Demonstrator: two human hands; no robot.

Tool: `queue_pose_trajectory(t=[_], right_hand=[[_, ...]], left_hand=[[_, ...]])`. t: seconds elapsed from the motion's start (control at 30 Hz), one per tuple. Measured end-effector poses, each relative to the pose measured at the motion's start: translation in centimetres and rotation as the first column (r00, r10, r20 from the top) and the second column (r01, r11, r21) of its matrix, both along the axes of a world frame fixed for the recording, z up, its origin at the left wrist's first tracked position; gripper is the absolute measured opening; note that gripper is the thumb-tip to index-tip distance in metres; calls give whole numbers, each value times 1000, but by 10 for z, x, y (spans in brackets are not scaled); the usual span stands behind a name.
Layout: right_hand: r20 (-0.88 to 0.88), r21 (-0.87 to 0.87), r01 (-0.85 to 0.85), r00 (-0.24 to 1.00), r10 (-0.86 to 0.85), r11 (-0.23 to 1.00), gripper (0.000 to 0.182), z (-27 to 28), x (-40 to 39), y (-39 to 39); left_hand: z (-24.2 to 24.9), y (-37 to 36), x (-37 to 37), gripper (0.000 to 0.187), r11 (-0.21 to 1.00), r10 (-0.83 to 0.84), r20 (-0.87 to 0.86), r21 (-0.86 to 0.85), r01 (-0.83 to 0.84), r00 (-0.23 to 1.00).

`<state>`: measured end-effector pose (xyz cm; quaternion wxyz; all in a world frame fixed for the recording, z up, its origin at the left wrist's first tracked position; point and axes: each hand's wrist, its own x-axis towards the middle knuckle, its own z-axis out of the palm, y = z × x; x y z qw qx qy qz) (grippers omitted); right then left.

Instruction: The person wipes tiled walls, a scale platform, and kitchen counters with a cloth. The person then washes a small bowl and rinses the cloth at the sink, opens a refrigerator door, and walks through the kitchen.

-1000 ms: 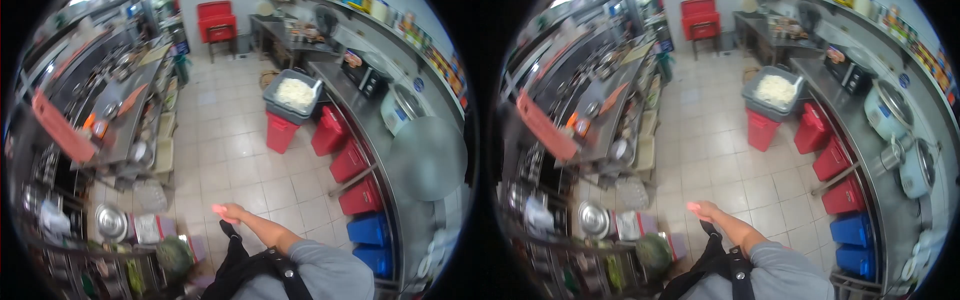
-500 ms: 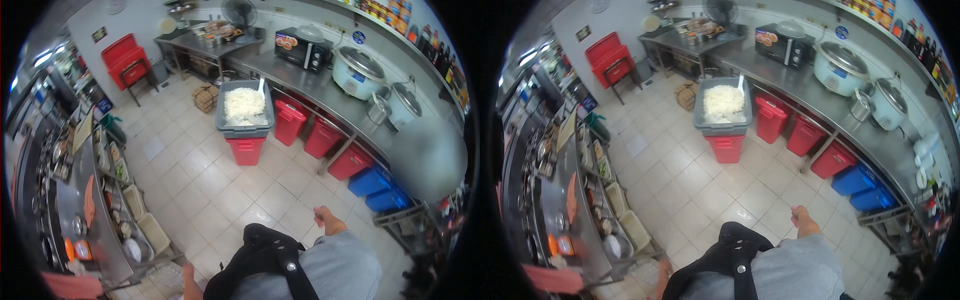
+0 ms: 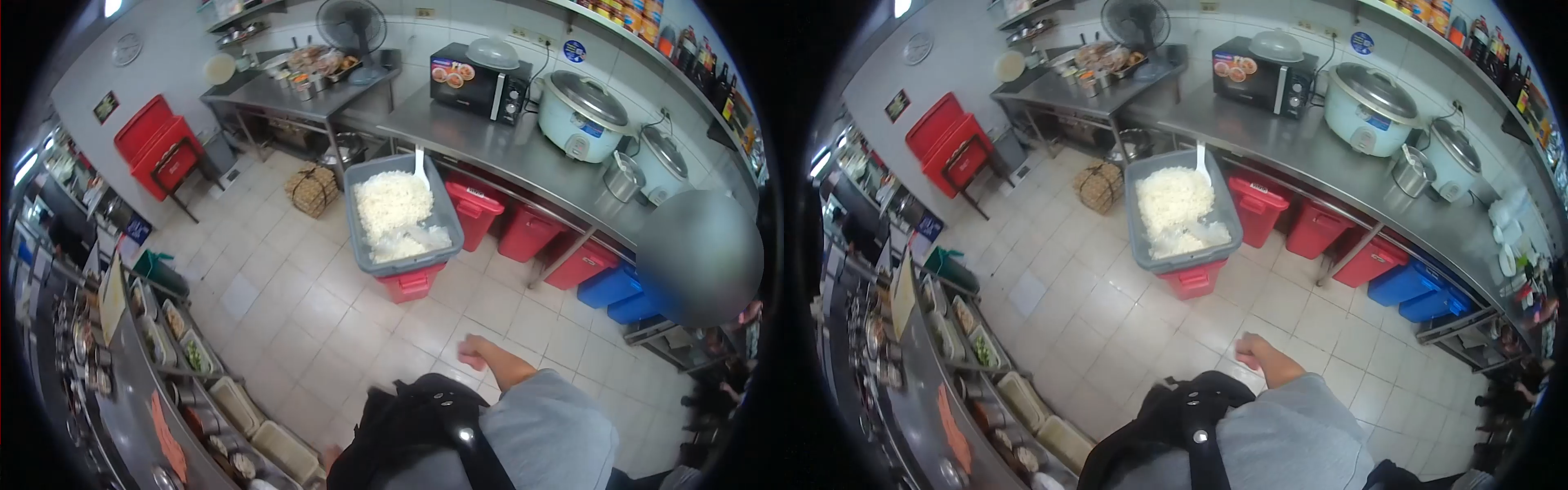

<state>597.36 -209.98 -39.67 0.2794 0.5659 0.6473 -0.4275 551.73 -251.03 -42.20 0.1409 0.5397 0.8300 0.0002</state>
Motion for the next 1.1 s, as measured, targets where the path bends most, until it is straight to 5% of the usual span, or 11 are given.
queue_pose_trajectory(t=[0.03,0.13,0.23,0.33,0.5,0.67,0.77,0.83,0.9,1.0,1.1], right_hand=[[-250,64,393,896,-367,917,32,51,-52,39],[-401,-8,127,908,-119,992,35,71,-82,83],[-557,-572,503,341,-757,648,40,50,-89,106],[-493,-770,502,-76,-867,394,41,57,-69,115],[-617,-782,444,-452,-645,437,48,113,22,166],[-891,-259,948,-308,-334,-185,45,198,139,272],[-948,157,968,91,-306,-198,52,238,194,339],[-926,248,951,177,-334,-183,58,240,224,398],[-315,903,418,493,-811,-97,67,203,246,455],[-120,929,361,501,-857,81,72,151,281,524],[-399,915,309,609,-686,-258,63,131,276,612]], left_hand=[[-6,1,5,34,963,217,297,-223,-153,930],[-7,39,-14,32,894,329,395,-423,-148,858],[-4,101,-61,30,888,286,406,-453,-81,868],[-2,191,-127,28,907,279,403,-408,-102,871],[13,408,-220,25,894,372,651,-58,-445,662],[75,646,-168,32,939,-8,772,224,-260,635],[85,705,-89,41,962,-79,730,234,-140,679],[66,713,-40,49,984,-56,363,179,-10,930],[59,705,0,60,999,22,465,26,-38,885],[34,689,45,51,948,236,357,121,-295,904],[62,693,46,46,978,182,281,45,-202,942]])
